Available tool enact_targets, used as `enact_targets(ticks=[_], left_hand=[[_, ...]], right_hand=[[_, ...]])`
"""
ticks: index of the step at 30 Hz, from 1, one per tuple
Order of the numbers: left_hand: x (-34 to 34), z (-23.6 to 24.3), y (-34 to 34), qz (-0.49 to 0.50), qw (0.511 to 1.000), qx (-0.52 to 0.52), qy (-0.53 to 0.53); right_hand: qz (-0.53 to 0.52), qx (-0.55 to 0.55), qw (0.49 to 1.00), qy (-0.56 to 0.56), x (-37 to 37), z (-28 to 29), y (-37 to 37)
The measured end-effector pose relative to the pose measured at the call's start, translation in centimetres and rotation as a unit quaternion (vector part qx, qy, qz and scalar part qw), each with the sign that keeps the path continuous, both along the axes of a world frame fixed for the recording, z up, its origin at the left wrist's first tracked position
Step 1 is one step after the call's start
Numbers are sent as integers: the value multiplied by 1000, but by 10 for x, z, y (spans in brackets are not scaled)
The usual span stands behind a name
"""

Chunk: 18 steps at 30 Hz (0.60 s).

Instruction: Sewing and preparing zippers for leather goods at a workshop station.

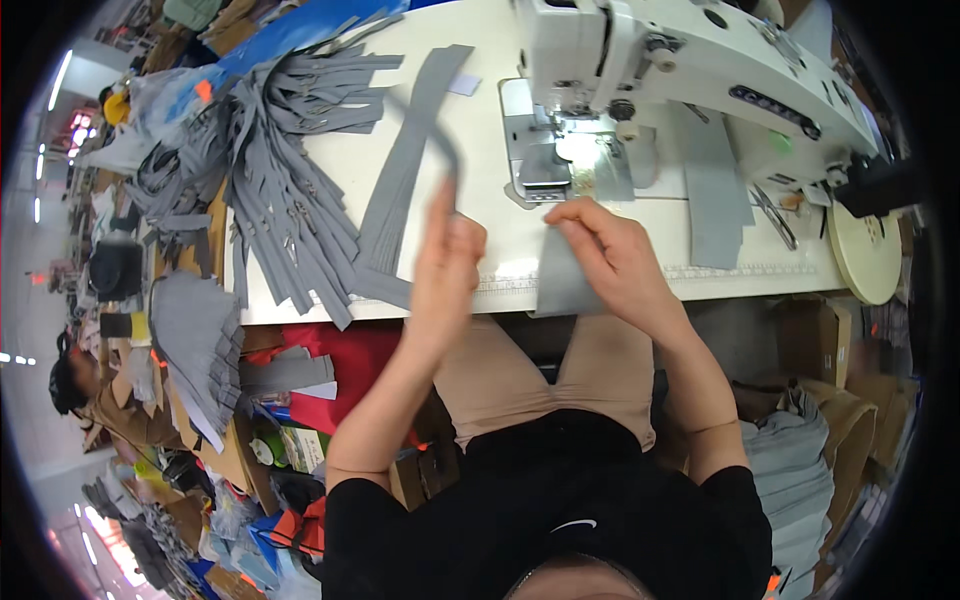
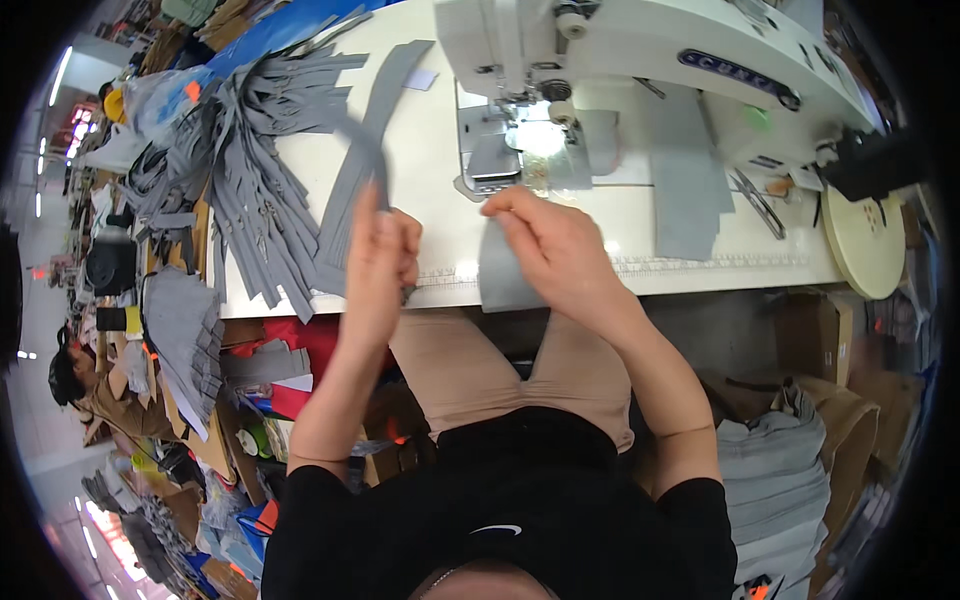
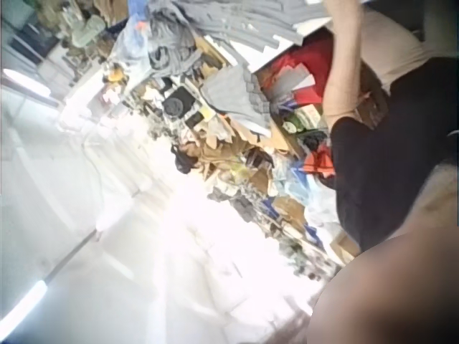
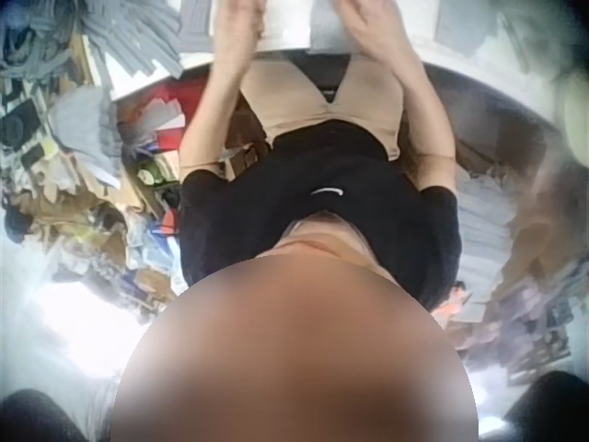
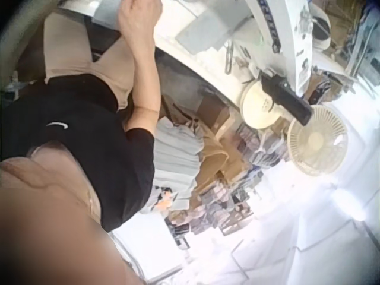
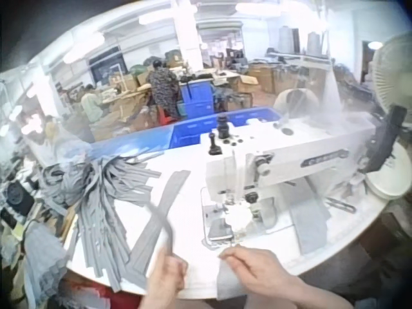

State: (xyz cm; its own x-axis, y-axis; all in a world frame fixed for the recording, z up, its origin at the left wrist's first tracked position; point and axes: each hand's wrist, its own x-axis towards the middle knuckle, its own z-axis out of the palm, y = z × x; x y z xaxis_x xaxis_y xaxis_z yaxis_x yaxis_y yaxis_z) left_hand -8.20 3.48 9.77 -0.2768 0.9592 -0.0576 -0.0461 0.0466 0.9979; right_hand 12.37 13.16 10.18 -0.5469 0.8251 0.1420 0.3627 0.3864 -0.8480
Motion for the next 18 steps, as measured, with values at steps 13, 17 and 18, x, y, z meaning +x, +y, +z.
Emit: enact_targets(ticks=[13, 17, 18], left_hand=[[88, -25, -23, -11, 992, 110, -52], [72, -22, -5, -108, 984, 20, -139], [71, -21, -2, -109, 984, 21, -138]], right_hand=[[89, -221, 946, 219, 23, 4, -16], [28, -119, 959, 254, 18, 1, -18], [28, -117, 960, 255, 19, -1, -15]])
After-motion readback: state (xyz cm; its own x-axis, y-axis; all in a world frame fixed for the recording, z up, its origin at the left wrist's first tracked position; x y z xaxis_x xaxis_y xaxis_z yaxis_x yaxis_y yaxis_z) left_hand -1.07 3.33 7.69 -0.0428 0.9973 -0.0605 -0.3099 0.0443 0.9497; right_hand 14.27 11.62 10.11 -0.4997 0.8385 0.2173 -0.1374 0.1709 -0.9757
